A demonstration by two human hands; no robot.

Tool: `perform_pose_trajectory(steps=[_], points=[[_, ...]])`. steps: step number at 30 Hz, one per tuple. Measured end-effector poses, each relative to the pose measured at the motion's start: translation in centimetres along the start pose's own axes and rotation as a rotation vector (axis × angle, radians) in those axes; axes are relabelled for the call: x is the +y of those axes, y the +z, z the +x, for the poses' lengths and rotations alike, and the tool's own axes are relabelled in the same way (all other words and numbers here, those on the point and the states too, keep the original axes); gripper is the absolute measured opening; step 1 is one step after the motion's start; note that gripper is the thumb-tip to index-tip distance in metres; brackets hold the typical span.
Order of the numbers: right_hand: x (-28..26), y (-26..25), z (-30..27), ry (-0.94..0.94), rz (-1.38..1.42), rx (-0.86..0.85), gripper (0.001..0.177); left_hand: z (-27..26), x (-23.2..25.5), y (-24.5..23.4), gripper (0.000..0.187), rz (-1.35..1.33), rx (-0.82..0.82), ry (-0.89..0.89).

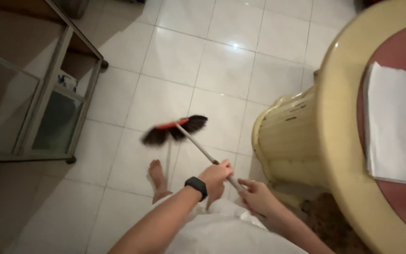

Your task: Sweep the tiled floor of a dining room using a broom.

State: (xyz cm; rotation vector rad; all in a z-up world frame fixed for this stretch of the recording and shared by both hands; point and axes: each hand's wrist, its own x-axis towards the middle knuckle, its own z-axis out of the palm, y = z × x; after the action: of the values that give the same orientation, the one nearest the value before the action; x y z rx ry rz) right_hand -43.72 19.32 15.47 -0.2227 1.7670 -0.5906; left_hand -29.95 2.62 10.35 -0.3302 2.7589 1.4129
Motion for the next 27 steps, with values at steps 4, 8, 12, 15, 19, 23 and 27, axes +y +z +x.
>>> perform_pose_trajectory(steps=[4, 8, 12, 15, 19, 23, 27], points=[[-2.8, 11.0, 8.5, -0.036, 0.231, 0.030, 0.060, 0.1, -13.8, 0.6, 0.026, -0.034, -0.021, -0.150], [-12.9, 20.8, 14.3, -0.029, 0.322, 0.053, 0.053, -0.6, -23.5, -6.9, 0.019, -0.006, 0.147, -0.368], [-21.8, 23.6, 9.0, 0.046, 0.615, -0.169, 0.028, -3.4, -18.0, -19.0, 0.033, -0.490, 0.326, -0.786], [-27.4, 26.6, -4.5, 0.170, 0.632, -0.165, 0.032, -5.8, -16.8, -21.0, 0.035, -0.832, 0.054, -0.906], [-25.6, 31.4, -7.4, 0.245, 0.635, -0.074, 0.034, -12.0, -20.9, -15.2, 0.038, -1.342, -0.320, -0.680], [-20.2, 35.7, 1.3, 0.214, 0.553, -0.061, 0.037, -12.2, -29.5, -7.0, 0.057, -0.686, -0.056, -1.061], [-11.0, 35.2, 20.0, -0.130, 0.354, 0.161, 0.040, -7.7, -32.8, -9.0, 0.044, -1.137, 0.069, -0.918]])
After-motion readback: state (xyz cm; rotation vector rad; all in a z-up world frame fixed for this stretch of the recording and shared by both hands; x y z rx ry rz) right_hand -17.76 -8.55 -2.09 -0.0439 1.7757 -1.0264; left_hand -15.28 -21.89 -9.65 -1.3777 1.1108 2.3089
